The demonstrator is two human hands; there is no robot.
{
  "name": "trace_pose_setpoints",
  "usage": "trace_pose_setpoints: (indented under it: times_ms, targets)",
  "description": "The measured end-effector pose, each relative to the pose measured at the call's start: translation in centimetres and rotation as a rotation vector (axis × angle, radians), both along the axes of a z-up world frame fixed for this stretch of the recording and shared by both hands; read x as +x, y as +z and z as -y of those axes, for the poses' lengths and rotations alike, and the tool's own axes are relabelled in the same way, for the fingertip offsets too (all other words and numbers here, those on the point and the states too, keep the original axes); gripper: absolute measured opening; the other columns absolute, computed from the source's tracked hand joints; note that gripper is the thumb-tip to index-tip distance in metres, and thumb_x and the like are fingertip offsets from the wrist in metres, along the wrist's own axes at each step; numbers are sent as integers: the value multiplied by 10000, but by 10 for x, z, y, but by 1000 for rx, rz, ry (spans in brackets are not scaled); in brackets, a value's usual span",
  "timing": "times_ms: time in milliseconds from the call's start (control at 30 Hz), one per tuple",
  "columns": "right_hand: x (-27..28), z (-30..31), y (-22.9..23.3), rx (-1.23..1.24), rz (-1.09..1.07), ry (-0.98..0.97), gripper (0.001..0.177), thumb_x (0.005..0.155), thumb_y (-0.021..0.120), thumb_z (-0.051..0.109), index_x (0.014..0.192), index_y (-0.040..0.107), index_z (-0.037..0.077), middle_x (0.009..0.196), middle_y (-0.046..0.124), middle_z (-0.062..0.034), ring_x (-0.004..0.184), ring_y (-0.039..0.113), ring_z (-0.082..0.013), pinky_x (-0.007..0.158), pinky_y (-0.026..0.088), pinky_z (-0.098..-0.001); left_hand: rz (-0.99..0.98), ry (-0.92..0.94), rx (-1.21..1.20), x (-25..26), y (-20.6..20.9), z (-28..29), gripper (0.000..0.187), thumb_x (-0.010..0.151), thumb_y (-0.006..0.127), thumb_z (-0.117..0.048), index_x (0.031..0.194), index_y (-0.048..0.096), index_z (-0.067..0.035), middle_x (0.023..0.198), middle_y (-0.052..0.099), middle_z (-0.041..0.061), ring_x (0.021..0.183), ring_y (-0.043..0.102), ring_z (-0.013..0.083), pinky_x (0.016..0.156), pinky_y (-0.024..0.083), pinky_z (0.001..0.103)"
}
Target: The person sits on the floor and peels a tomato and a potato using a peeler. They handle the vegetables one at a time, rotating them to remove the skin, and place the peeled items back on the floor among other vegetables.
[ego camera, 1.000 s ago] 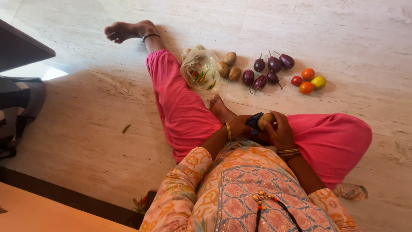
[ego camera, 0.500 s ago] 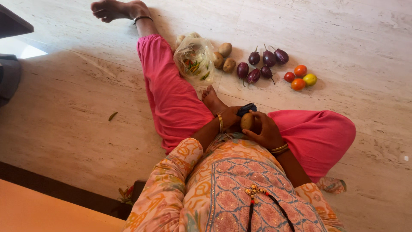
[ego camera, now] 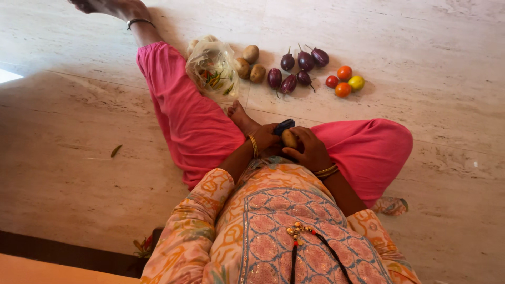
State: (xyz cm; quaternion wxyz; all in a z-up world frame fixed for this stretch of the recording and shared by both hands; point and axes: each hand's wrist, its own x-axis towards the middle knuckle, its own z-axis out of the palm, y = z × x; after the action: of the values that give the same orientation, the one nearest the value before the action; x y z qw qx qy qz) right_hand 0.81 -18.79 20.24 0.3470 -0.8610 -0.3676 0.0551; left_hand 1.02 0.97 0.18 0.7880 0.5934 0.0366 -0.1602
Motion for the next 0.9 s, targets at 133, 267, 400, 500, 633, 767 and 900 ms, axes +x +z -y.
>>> trace_pose_setpoints:
  times_ms: [133,267,400,500,633,767,900]
  targets:
    - [-6,1,0,0,77,65,682,813,842,353,1361,566,55,1320,587,-187,1166,633,-373,954,547,-427,42,-3,-172,-3,-8,6,388,903,647,24,1289,602,23,1096,724,103,954,702,187,835,614,326]
    - [-8,4,0,-49,43,32,657,835,838,322,1378,564,72,1322,590,-180,1158,643,-366,937,557,-424,148,15,98,-7,-7,7,378,903,670,13,1277,623,26,1113,734,115,974,699,175,859,599,311]
    - [-9,4,1,-50,15,24,665,841,819,305,1394,542,61,1291,619,-192,1135,657,-364,918,555,-422,107,65,89,-13,0,11,402,890,659,-13,1288,605,10,1107,725,113,978,693,170,860,596,315]
    - [-11,6,4,29,-41,22,650,880,779,311,1409,521,34,1250,658,-198,1130,688,-348,933,562,-407,239,85,199,-16,7,9,422,875,647,-4,1295,618,19,1123,740,126,1010,696,185,900,573,320]
    - [-14,11,5,55,-38,1,550,942,726,298,1370,543,5,1248,685,-228,1130,695,-370,939,559,-410,304,52,383,-19,20,4,424,871,681,-14,1291,628,8,1109,752,142,1002,715,198,896,567,325]
    - [-13,13,3,56,-99,-14,468,991,670,288,1348,560,7,1194,691,-234,1090,708,-364,901,564,-398,275,22,353,-23,27,4,438,867,673,-20,1300,612,-3,1108,752,146,1003,718,210,887,577,327]
    - [-17,13,2,56,-185,-80,421,1004,642,292,1325,578,28,1128,710,-216,1015,730,-335,860,570,-383,231,27,303,-25,30,6,436,889,656,-31,1319,586,-7,1095,747,160,984,714,233,857,585,334]
